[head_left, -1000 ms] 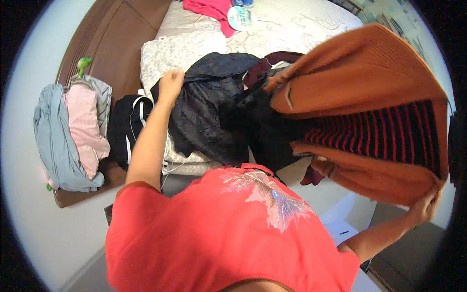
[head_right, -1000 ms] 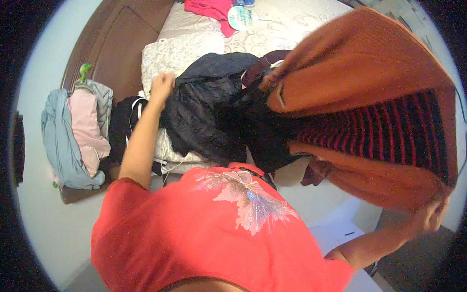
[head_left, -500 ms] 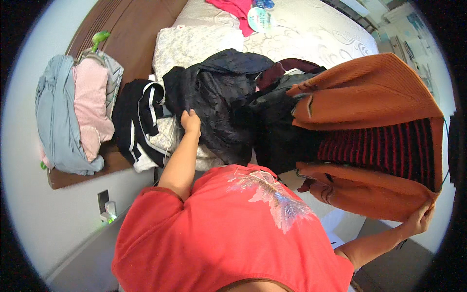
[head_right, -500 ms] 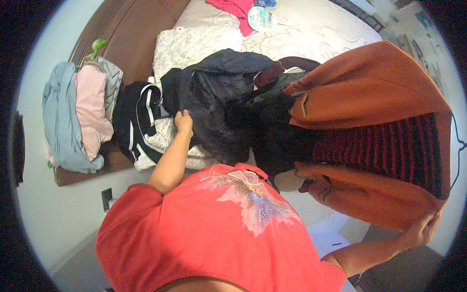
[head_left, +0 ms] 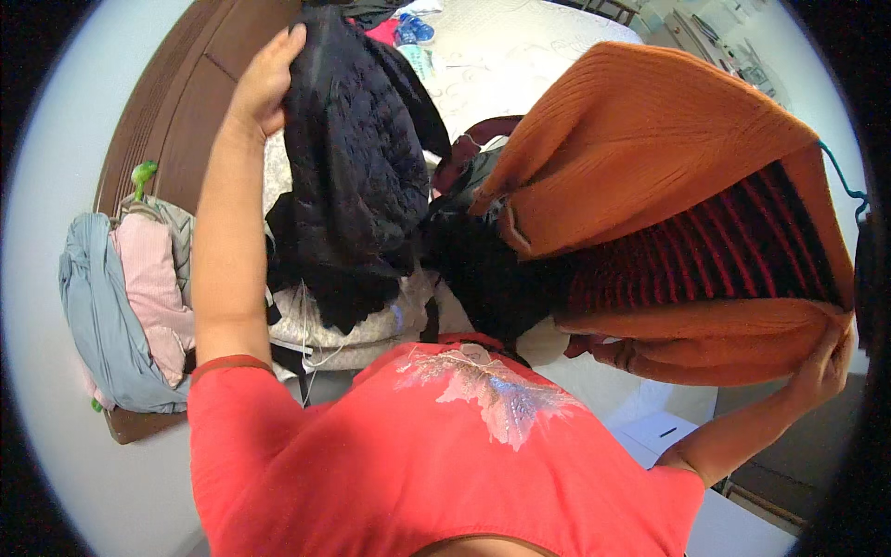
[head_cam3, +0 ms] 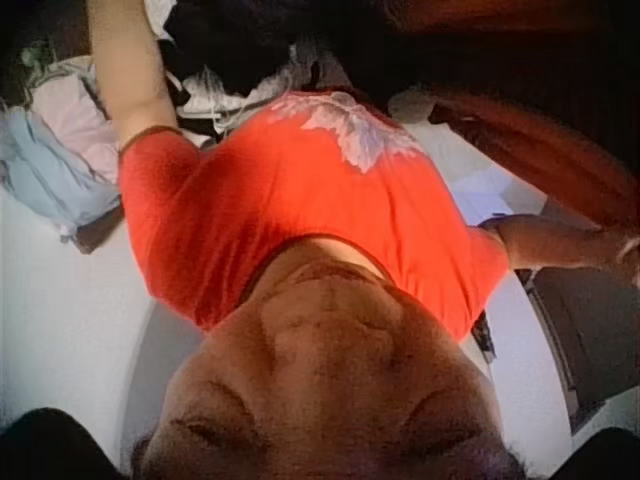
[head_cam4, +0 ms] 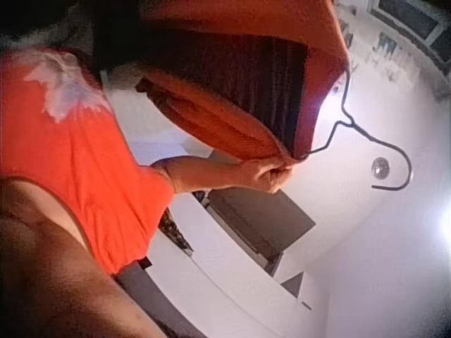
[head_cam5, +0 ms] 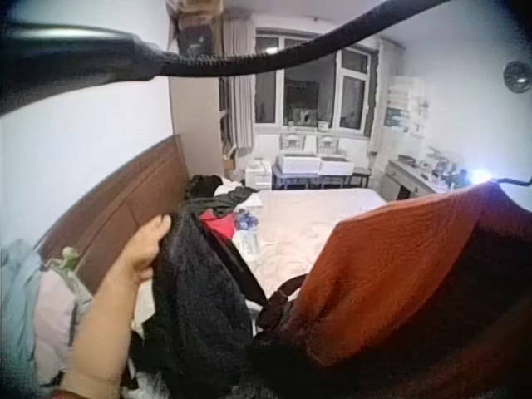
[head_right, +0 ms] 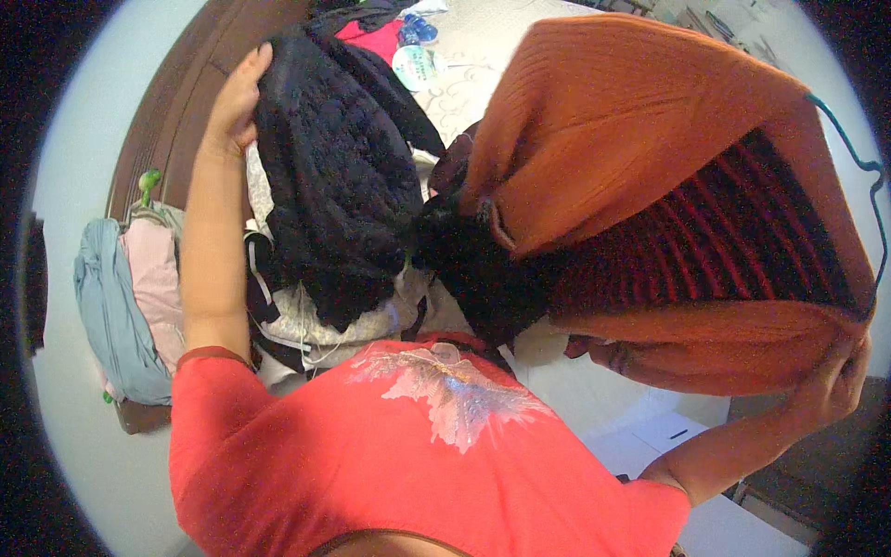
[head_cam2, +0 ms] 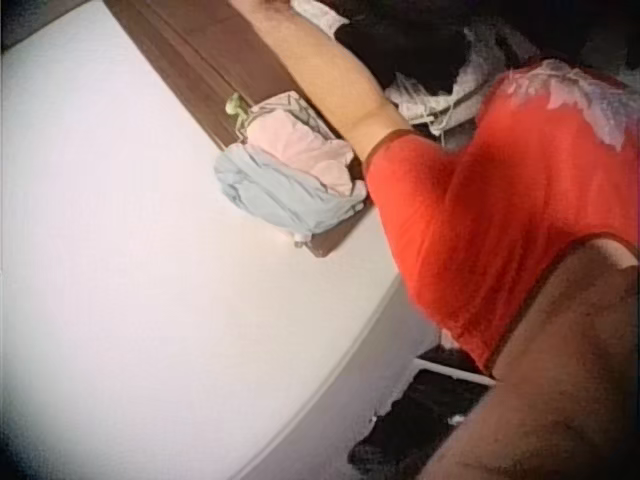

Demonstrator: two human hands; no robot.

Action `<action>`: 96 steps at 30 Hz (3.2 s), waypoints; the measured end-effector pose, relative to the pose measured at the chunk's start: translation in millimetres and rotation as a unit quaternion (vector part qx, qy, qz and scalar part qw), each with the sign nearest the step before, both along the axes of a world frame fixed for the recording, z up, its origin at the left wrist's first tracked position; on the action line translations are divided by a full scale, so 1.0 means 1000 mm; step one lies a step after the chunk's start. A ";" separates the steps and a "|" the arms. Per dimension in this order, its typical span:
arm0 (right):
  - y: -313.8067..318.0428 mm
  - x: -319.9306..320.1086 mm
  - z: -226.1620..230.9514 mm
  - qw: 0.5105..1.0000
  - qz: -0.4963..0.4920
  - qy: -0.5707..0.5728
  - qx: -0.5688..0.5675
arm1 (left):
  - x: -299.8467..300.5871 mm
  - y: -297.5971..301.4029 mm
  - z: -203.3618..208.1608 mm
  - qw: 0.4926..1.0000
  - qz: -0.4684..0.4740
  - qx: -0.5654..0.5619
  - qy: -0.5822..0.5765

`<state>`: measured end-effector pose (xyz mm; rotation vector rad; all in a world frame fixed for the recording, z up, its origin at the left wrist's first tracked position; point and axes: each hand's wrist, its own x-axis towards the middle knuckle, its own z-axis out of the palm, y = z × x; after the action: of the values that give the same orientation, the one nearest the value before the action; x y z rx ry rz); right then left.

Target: The person picks up various garments from a bed, places them on hangers, and hangs them in a closet. Items handled include a striped shirt, a quilted jacket, a patterned top, a scarf, and a hoodie. The person repeatedly moves between the bed and the closet to store each item.

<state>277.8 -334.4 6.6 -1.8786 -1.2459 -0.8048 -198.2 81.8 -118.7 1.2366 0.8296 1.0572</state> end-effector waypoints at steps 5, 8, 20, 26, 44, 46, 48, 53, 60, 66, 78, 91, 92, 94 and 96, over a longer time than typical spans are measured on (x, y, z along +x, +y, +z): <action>0.003 0.000 -0.010 0.994 -0.068 -0.067 -0.056 | 0.020 0.033 0.056 0.998 -0.040 0.056 -0.007; 0.038 -0.033 -0.022 0.995 0.071 -0.039 -0.061 | 0.032 0.007 0.096 0.997 0.001 0.077 0.028; 0.117 -0.111 -0.040 0.956 0.257 -0.033 -0.140 | 0.063 0.010 0.158 0.961 -0.209 0.174 -0.058; 0.133 -0.123 -0.043 0.949 0.285 -0.051 -0.129 | 0.065 -0.011 0.207 0.921 -0.177 0.348 -0.017; 0.051 -0.072 -0.048 0.992 0.119 0.044 -0.006 | 0.063 0.018 0.141 0.957 -0.183 0.133 0.179; 0.049 -0.075 -0.045 0.993 0.110 0.048 -0.003 | 0.067 0.023 0.136 0.954 -0.217 0.149 0.145; 0.056 -0.083 -0.041 0.994 0.108 0.021 -0.014 | 0.078 0.022 0.131 0.954 -0.253 0.133 0.091; 0.095 -0.095 -0.068 0.987 0.156 0.017 -0.015 | 0.130 -0.023 0.127 0.975 -0.209 0.073 -0.036; 0.102 -0.093 -0.103 0.980 0.131 0.116 0.098 | 0.162 -0.092 0.160 0.934 -0.234 0.068 -0.261; 0.100 -0.073 -0.108 0.953 0.122 0.186 0.205 | 0.140 -0.161 0.253 0.787 -0.429 0.443 0.025; 0.090 -0.078 -0.135 0.953 0.106 0.224 0.175 | 0.109 -0.077 0.055 0.851 -0.132 0.489 0.138; 0.089 -0.082 -0.127 0.955 0.117 0.220 0.163 | 0.105 -0.134 -0.018 0.979 -0.160 0.112 -0.054; 0.087 -0.082 -0.129 0.955 0.117 0.218 0.160 | 0.109 -0.131 -0.010 0.981 -0.141 0.107 -0.082; 0.081 -0.080 -0.136 0.959 0.130 0.199 0.156 | 0.104 -0.114 0.020 0.970 -0.098 0.223 -0.016; 0.077 -0.082 -0.140 0.954 0.144 0.207 0.160 | 0.099 -0.102 0.048 0.943 -0.088 0.318 0.048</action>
<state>196.2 -257.4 -133.8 -1.4622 -1.0197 -0.3974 -99.6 -19.9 -70.5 1.8796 0.4385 1.1644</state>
